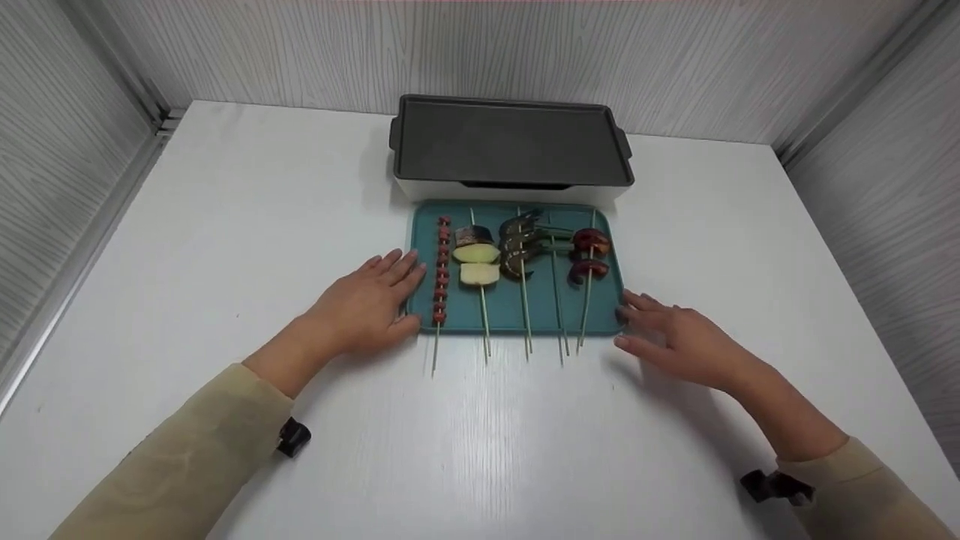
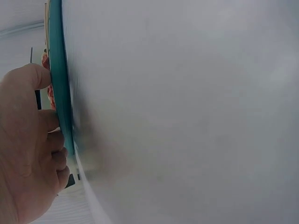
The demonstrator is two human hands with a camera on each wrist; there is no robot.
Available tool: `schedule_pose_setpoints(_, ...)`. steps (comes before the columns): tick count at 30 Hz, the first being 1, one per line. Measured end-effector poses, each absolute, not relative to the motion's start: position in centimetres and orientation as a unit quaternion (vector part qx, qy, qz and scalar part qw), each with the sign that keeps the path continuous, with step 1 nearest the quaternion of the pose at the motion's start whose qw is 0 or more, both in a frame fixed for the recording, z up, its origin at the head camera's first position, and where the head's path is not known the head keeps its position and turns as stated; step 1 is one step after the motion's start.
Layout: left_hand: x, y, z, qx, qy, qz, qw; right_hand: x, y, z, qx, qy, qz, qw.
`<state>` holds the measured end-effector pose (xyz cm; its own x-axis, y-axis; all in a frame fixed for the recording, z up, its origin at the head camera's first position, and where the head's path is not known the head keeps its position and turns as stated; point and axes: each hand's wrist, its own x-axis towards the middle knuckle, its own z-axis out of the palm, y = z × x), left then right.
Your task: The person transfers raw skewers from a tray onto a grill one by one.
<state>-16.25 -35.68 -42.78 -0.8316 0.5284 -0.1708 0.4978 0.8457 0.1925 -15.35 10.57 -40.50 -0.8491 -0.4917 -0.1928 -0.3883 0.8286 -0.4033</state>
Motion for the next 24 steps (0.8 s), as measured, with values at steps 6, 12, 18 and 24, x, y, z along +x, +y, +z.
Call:
schedule_pose_setpoints(6, -16.4, -35.6, -42.7, 0.273, 0.953, 0.062, 0.111, -15.5, 9.8, -40.4, -0.210, 0.949, -0.209, 0.108)
schedule_pose_setpoints(12, -16.3, -35.5, -42.6, 0.269, 0.955, 0.059, 0.111, -15.8, 8.0, -40.3, -0.179, 0.946, -0.266, 0.033)
schedule_pose_setpoints(18, -16.2, -35.3, -42.6, 0.266, 0.955, 0.064, 0.110, -15.9, 6.3, -40.0, -0.113, 0.938, -0.329, 0.014)
schedule_pose_setpoints(24, -16.2, -35.5, -42.8, 0.264, 0.956, 0.068, 0.109, -15.9, 5.4, -39.9, -0.074, 0.921, -0.375, 0.067)
